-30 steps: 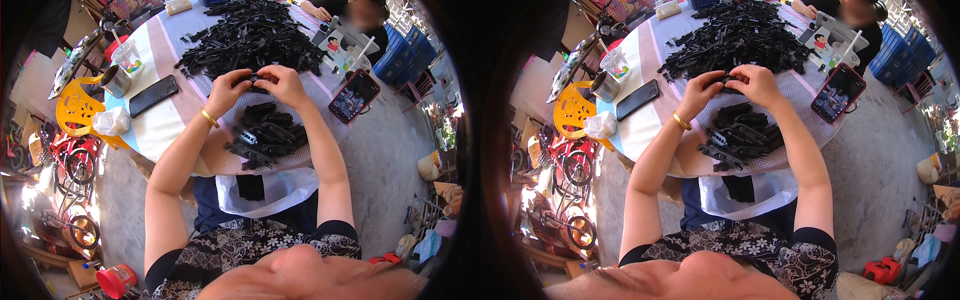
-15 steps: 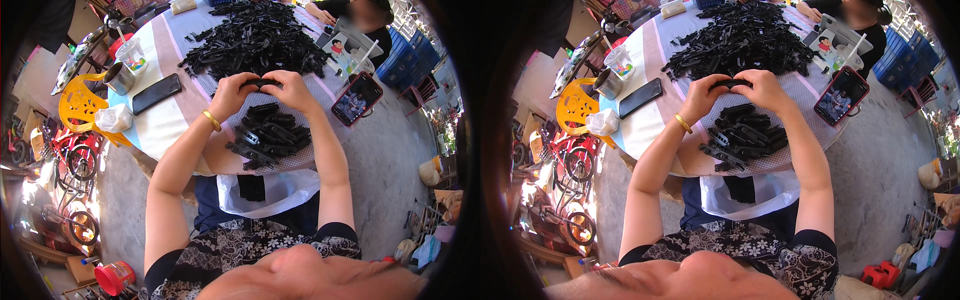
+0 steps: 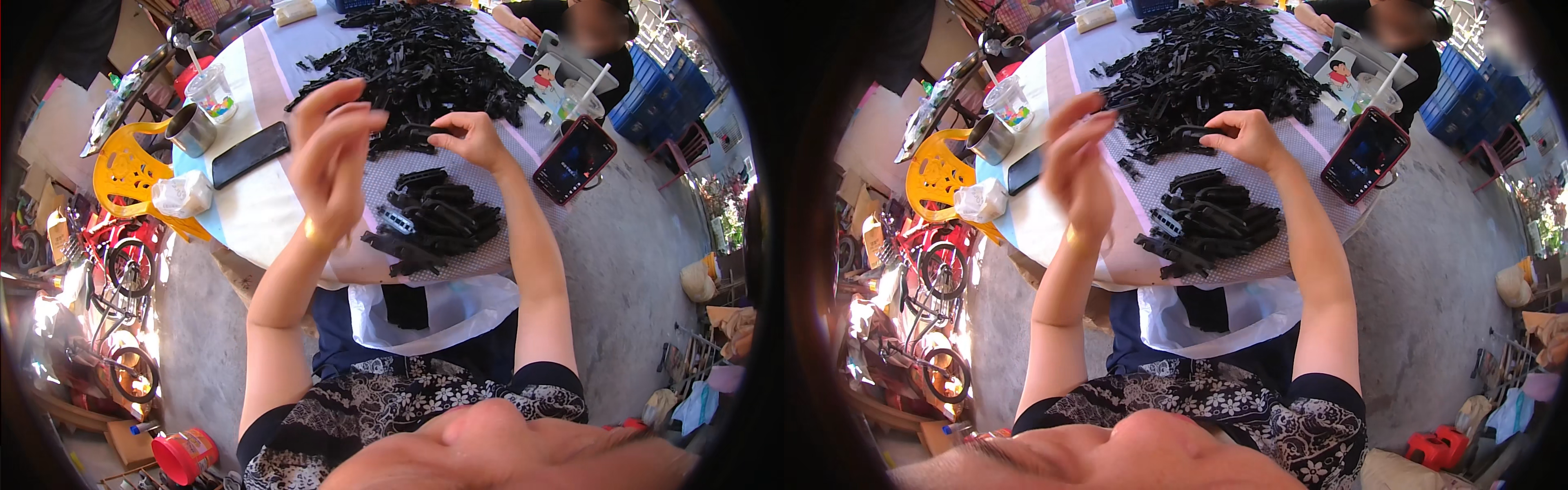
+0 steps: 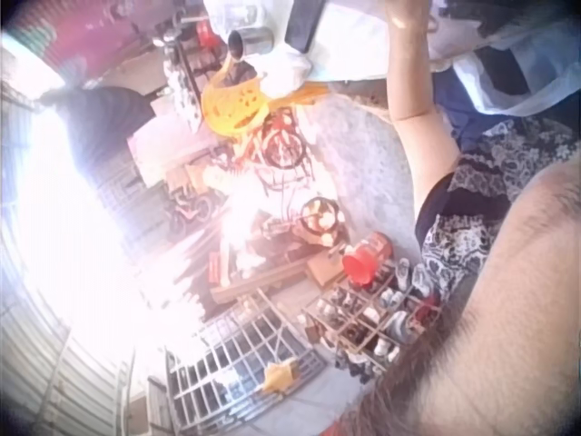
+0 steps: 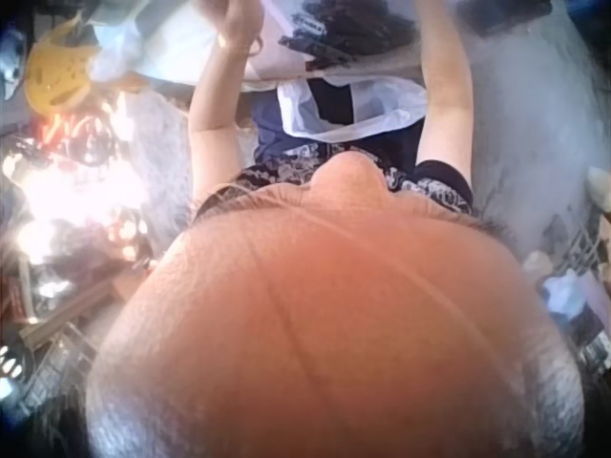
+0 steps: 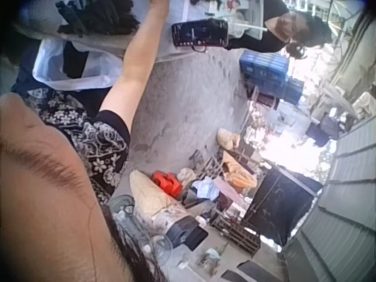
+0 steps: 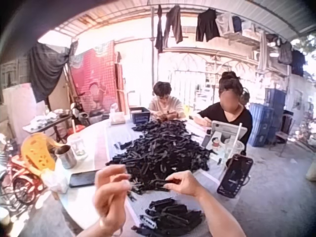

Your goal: The person assembles black plastic components by hand, taking pieces from a pile, snapping them together, and stacking the assembled parts on the table.

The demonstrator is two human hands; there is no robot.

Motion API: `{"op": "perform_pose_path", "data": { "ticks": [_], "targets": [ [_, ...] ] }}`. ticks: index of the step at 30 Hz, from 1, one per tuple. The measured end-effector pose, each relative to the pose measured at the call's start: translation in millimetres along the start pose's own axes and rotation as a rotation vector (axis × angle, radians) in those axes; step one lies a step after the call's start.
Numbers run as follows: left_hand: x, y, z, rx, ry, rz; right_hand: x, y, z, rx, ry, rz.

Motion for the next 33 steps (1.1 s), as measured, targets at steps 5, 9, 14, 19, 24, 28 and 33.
{"op": "perform_pose_path", "data": {
  "ticks": [5, 9, 14, 19, 24, 28, 33],
  "targets": [
    [127, -37, -6, 0.184, 0.397, -0.583, 5, 3, -8, -0.149, 0.030, -0.043],
    [160, -47, -6, 0.367, 0.531, -0.077, 2, 7, -6, -0.233, 0.036, -0.149],
    [168, -50, -5, 0.462, 0.614, -0.166, -5, 9, -5, -0.292, 0.056, -0.229],
    [190, -49, 0, 0.563, 0.896, -0.464, 4, 5, -8, -0.335, 0.069, -0.204],
    [200, -48, 10, 0.664, 1.325, -0.896, 3, 10, -5, -0.336, 0.055, -0.169],
    [218, -54, 2, 0.724, 1.563, -1.183, 9, 5, -9, -0.358, 0.062, -0.150],
    [212, -52, 7, 0.709, 1.574, -1.297, 10, 6, -9, -0.393, 0.071, -0.128]
  ]
}}
Point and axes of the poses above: each hand's wrist, its own z-axis towards the middle knuckle, its own y-axis out of the palm, x = y × z, the point moved 4 cm from there along z, towards the middle knuckle, and after that the axes turned 4 degrees about -y, right-handed, at the moved point
